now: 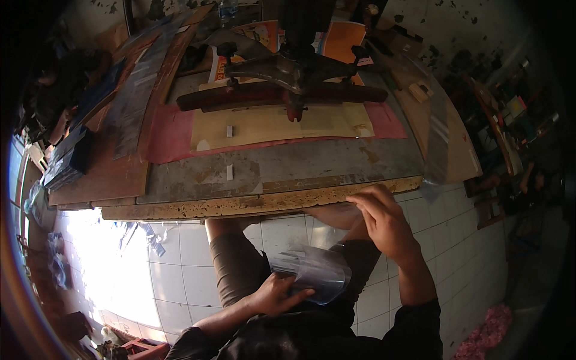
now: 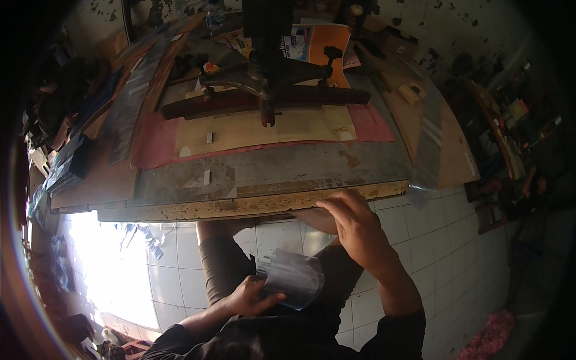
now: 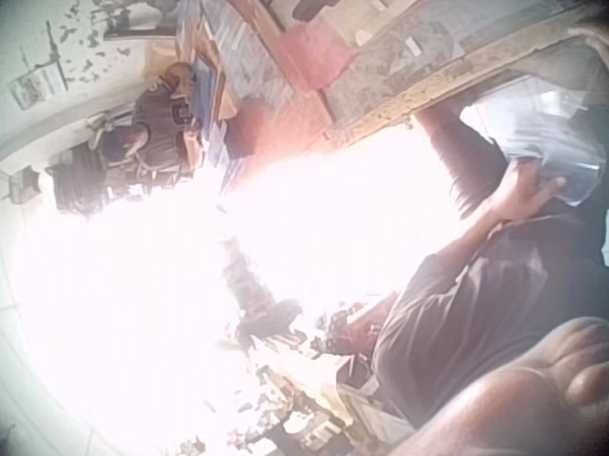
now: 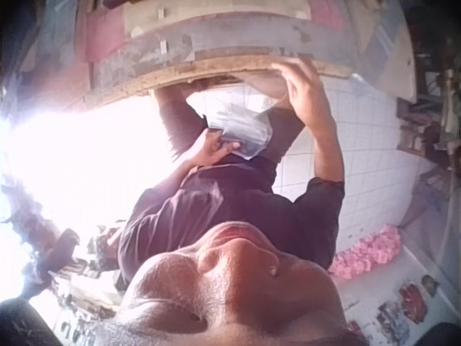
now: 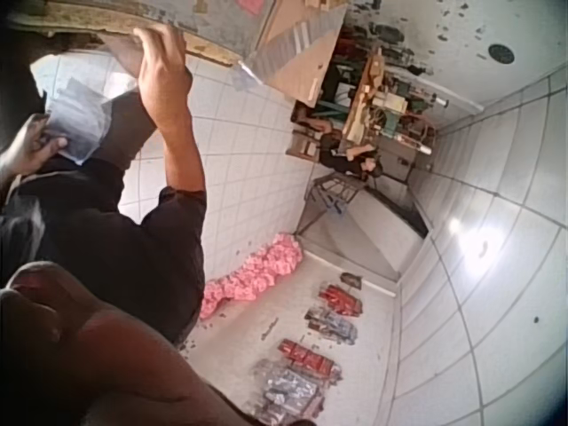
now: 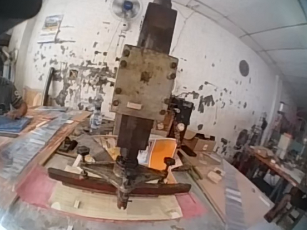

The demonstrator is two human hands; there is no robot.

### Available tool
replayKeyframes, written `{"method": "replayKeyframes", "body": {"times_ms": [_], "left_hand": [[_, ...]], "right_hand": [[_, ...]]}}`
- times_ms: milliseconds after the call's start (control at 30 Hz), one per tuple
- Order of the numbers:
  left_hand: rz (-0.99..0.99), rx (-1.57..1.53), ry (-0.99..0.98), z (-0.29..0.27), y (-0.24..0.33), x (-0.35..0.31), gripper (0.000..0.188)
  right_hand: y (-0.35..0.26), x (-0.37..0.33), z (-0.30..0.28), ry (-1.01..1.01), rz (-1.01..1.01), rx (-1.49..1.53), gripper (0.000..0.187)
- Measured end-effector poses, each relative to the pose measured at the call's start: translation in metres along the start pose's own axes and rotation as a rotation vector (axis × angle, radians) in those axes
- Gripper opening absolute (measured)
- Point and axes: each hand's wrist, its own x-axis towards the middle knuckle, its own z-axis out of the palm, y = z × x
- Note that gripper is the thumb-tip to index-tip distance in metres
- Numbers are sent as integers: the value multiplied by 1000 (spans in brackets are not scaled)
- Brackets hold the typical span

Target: The person sits on the floor in a workshop and handles a stack of translucent plastic sheets. They repeatedly pick up individual sheets, unfold them, and place them on a nearby table.

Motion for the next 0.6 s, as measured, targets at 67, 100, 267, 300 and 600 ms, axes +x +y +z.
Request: {"method": "replayKeyframes", "body": {"times_ms": [67,100,267,300,600], "left_hand": [[23,-58,18,0,6,7,29],[26,-57,14,1,6,8,30],[-60,70,-1,14,-12,11,32],[-95,101,6,15,-15,14,33],[-184,-97,58,19,-36,12,44]], "right_hand": [[2,8,-12,138,-37,-90,21],[-1,13,-18,195,-63,-182,19],[5,29,-13,171,-137,-308,15],[15,27,-5,96,-124,-298,15],[23,3,25,-147,127,-54,12]]}}
